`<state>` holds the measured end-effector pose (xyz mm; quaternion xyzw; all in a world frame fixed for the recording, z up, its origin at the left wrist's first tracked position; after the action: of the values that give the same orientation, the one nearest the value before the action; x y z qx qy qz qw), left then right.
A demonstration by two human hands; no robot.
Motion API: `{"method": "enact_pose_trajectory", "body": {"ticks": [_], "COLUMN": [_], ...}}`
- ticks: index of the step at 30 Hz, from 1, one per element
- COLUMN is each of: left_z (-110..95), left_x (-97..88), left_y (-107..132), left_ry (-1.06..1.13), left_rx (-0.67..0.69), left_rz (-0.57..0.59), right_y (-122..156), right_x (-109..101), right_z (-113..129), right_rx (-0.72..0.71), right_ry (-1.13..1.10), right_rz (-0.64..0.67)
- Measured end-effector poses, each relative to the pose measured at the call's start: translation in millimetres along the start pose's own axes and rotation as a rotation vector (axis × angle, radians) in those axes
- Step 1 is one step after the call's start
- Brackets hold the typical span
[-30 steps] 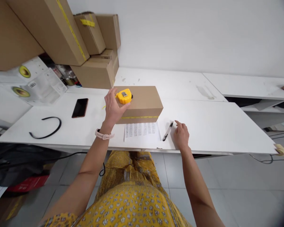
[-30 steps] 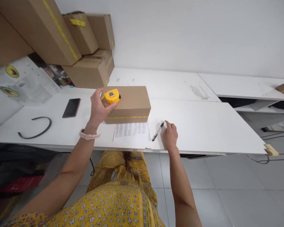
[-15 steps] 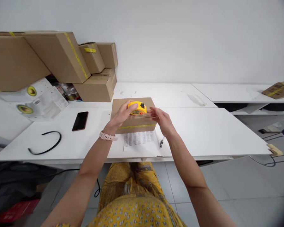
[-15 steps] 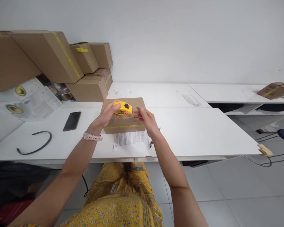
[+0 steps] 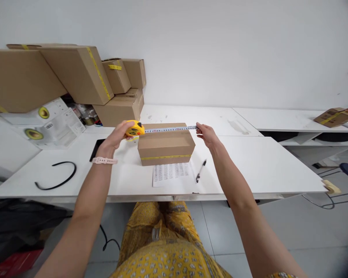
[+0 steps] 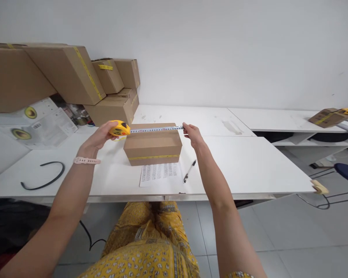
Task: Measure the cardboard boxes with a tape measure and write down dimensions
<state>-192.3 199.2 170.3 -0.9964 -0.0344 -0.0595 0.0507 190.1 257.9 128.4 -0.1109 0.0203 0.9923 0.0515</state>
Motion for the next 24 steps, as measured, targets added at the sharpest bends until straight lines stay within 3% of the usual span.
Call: {"method": "enact_pose_trajectory", "body": {"ticks": [3,7,12,18,24], "left_z": [13.2,30.1,35.6,35.7,40.8], "left_x": [-43.8,-68.6,-62.3,-43.8,-45.9], "left_y": [-10.1,-14.4,-16.9,-19.7,-21.6], "left_ry": [-0.026,-0.024,-0.016,-0.089,-0.087], "left_rx": [-0.053,-0.132,-0.168,-0.195,-0.206], "left_rz": [-0.020,-0.034,-0.005,0.086,0.099], "right_y": [-9.5,-8.0,-8.7,-6.4,-3.1], "right_x": [2.4,24.8,28.4,32.0,33.6], "right_z": [-19.2,-32.2,-34.8,-52.0,-56.8], "right_rx": [0.059,0.071,0.058,0.202,0.244], "right_ry": [0.117,0.186,0.206,0.235,0.223], "right_rz": [-0.034,-0.001,-0.088,0.016,0.032]}}
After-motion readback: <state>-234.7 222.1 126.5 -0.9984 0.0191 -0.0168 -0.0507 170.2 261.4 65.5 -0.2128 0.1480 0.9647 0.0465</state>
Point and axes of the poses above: each hand's wrist, its own y-axis away from the middle knuckle, its own x-axis out of the palm, z = x × y, the point moved 8 cm from there along -y, towards the middle knuckle, and after that the axes turned 15 degrees about y, right-handed, at the moved point
